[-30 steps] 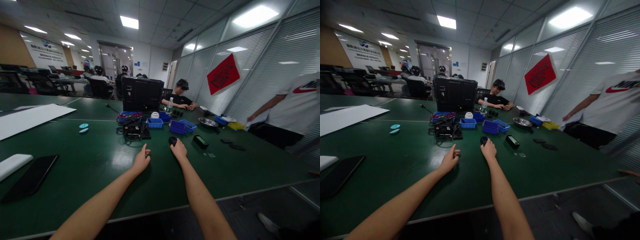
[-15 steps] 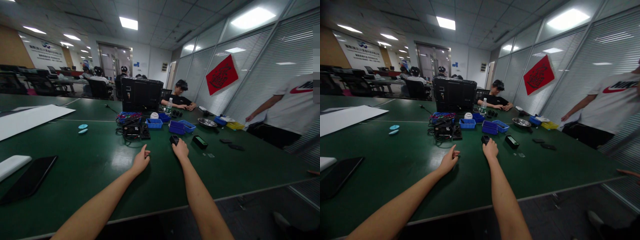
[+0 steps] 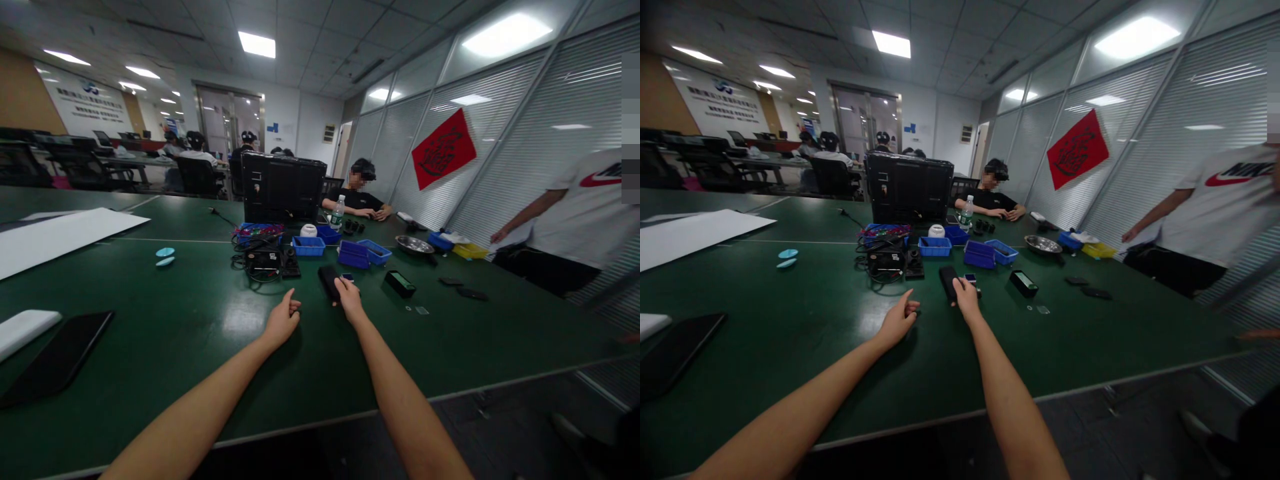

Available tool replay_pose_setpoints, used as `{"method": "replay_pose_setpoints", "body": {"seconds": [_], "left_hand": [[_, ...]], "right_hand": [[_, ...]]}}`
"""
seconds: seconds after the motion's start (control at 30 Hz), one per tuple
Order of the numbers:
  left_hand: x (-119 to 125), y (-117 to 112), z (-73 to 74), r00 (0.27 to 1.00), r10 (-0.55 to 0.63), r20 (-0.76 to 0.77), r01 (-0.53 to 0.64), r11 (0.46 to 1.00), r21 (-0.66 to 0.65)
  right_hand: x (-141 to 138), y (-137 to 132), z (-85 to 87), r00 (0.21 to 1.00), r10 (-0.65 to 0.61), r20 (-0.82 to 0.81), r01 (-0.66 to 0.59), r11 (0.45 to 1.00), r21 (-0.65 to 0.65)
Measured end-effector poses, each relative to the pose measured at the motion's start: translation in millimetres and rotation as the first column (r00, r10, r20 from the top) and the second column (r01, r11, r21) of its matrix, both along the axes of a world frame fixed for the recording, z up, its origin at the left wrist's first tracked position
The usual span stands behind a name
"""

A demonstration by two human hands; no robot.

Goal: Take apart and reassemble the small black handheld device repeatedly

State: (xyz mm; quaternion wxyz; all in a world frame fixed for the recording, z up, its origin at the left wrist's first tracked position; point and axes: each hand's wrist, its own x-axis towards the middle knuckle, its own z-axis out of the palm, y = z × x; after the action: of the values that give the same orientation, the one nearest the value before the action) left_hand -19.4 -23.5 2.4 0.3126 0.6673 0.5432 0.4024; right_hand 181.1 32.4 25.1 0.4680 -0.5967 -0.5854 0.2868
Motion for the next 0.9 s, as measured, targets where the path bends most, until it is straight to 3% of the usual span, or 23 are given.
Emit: {"method": "replay_pose_setpoints", "body": {"seconds": [0.07,0.2,0.33,0.43,0.5,0.7,0.9], "left_hand": [[0,-1,1.4,1.000,-0.002,-0.002,0.002,1.000,0.001],[0,-1,2.6,1.000,0.002,-0.009,-0.002,1.000,0.007],[0,0,0.3,1.000,0.006,-0.018,-0.006,1.000,0.014],[0,1,-1.4,1.000,0.001,-0.015,-0.001,1.000,0.020],[0,2,-2.0,1.000,0.001,-0.012,-0.001,1.000,0.017],[0,3,-4.1,1.000,-0.002,-0.022,0.002,1.000,0.015],[-1,4,-6.1,1.000,-0.007,-0.015,0.008,1.000,0.015]], "right_hand": [[-6,-2,-4.5,0.974,0.036,0.222,-0.045,0.998,0.036],[-14,-13,-2.9,0.820,0.025,0.572,-0.077,0.995,0.067],[-22,-24,4.8,0.694,-0.050,0.719,-0.070,0.988,0.136],[-29,-29,6.8,0.644,-0.047,0.763,-0.094,0.986,0.140],[-33,-29,5.5,0.653,-0.018,0.757,-0.110,0.987,0.119],[-23,-20,5.7,0.823,0.045,0.566,-0.052,0.999,-0.004],[-18,-19,8.7,0.790,-0.028,0.613,-0.009,0.998,0.058]]}}
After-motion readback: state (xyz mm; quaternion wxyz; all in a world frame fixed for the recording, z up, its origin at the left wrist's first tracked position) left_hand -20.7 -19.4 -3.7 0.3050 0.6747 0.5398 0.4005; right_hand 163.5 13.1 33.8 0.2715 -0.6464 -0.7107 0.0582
